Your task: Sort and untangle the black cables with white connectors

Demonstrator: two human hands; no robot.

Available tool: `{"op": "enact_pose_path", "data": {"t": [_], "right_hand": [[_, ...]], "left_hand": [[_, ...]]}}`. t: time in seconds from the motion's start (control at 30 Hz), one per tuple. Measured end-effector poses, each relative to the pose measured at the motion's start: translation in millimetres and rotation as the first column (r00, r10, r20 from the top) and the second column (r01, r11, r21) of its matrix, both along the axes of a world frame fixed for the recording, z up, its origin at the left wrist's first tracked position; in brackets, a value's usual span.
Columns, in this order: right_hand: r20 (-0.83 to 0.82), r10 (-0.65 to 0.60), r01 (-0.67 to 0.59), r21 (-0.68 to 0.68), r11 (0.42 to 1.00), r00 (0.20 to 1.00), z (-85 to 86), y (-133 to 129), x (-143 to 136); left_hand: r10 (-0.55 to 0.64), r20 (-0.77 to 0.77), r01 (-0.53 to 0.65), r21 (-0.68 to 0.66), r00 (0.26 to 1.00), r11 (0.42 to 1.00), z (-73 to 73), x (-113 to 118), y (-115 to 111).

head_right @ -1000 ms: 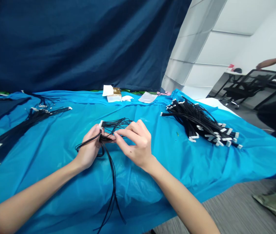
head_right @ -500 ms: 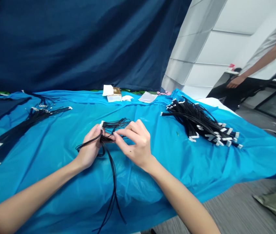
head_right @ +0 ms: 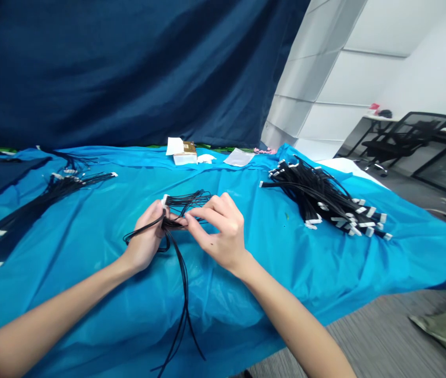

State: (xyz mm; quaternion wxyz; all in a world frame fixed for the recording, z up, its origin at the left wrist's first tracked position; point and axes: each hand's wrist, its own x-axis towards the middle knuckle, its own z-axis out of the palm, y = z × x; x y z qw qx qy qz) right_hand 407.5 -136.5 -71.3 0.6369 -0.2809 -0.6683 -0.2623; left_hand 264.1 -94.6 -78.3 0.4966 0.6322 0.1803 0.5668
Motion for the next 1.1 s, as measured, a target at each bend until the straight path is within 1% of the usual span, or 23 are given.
{"op": "enact_pose_path", "data": {"t": [0.33,0.57,0.8,0.9,1.03,1.1], "right_hand": [[0.006,-0.004,0.004,0.003,1.0,1.0,-0.6,1.5,2.1],[0.068,-0.037,0.036,0.022,0.999,0.997,-0.3,3.6,4.5],[0.139,-0.077,0.068,0.072,0.995,0.987,-3.7,5.7,6.7],[0.151,-0.087,0.074,0.09,0.993,0.985,-4.7,6.1,7.7],[0.161,-0.113,0.094,0.121,0.988,0.98,-4.8,7.0,8.7],[0.169,-0.136,0.113,0.137,0.984,0.976,-4.9,7.5,9.1]], "left_hand": [[-0.005,-0.008,0.005,-0.008,1.0,1.0,0.8,-0.9,-1.1],[-0.032,-0.017,0.032,-0.021,0.999,0.999,3.0,-1.5,-2.1],[-0.027,-0.015,0.027,-0.014,1.0,1.0,2.4,-1.4,-0.5],[-0.02,-0.02,0.02,-0.002,1.0,1.0,3.4,-1.1,-0.7],[0.018,-0.022,-0.018,0.004,1.0,1.0,4.5,-1.3,-1.2],[0.008,-0.029,-0.008,-0.002,1.0,1.0,4.3,-1.6,-1.0]]}}
